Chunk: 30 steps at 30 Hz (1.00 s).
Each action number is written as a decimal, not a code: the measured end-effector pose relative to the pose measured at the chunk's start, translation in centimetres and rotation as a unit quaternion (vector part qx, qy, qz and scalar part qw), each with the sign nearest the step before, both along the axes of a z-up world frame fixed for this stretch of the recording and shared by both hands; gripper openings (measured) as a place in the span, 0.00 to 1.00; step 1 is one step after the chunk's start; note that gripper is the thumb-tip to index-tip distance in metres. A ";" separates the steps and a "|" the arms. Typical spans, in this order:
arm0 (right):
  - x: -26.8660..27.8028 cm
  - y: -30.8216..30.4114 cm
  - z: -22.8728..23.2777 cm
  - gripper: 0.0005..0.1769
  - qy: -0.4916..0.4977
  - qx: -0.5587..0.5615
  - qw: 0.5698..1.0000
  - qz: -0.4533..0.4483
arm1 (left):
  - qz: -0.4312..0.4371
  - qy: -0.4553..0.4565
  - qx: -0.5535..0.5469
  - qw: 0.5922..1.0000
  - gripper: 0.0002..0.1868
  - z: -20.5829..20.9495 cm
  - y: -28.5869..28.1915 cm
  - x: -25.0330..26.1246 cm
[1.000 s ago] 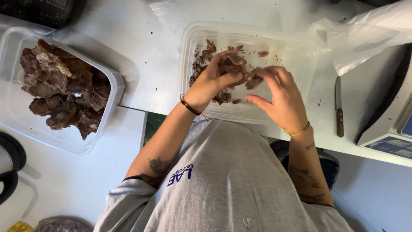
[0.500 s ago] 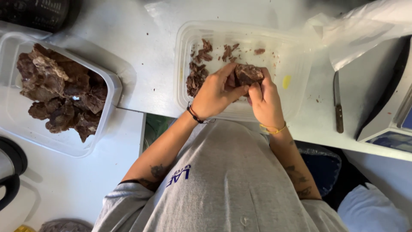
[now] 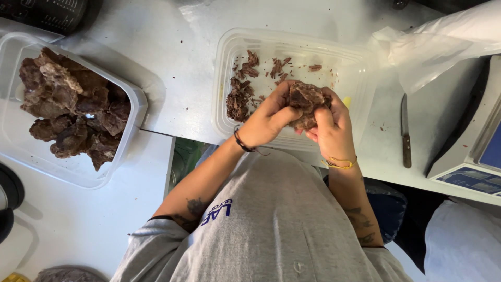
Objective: Shredding cooked meat by hand into a plastic container
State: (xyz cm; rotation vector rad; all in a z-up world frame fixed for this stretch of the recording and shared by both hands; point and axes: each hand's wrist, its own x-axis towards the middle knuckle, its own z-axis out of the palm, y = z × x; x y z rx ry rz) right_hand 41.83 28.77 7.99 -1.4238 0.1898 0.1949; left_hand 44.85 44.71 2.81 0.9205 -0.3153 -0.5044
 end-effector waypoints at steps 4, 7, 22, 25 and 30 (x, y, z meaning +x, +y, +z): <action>0.0 -0.4 -0.4 0.06 -0.030 -0.002 0.999 0.028 | -0.047 0.011 -0.010 0.999 0.25 2.1 1.7 0.3; 0.8 -1.2 0.8 0.08 -0.050 -0.041 0.997 0.036 | -0.040 0.006 -0.008 0.999 0.24 1.9 3.5 0.2; 2.0 0.7 3.9 0.36 -0.201 -0.211 0.931 0.219 | -0.089 0.216 -0.002 0.972 0.45 3.9 5.5 0.8; 1.7 0.9 1.8 0.34 -0.250 -0.307 0.890 0.226 | -0.118 0.128 0.079 0.982 0.50 3.8 4.7 0.8; 0.7 0.7 -0.2 0.25 -0.294 -0.380 0.858 0.184 | -0.112 -0.116 0.379 0.911 0.32 4.8 4.7 0.7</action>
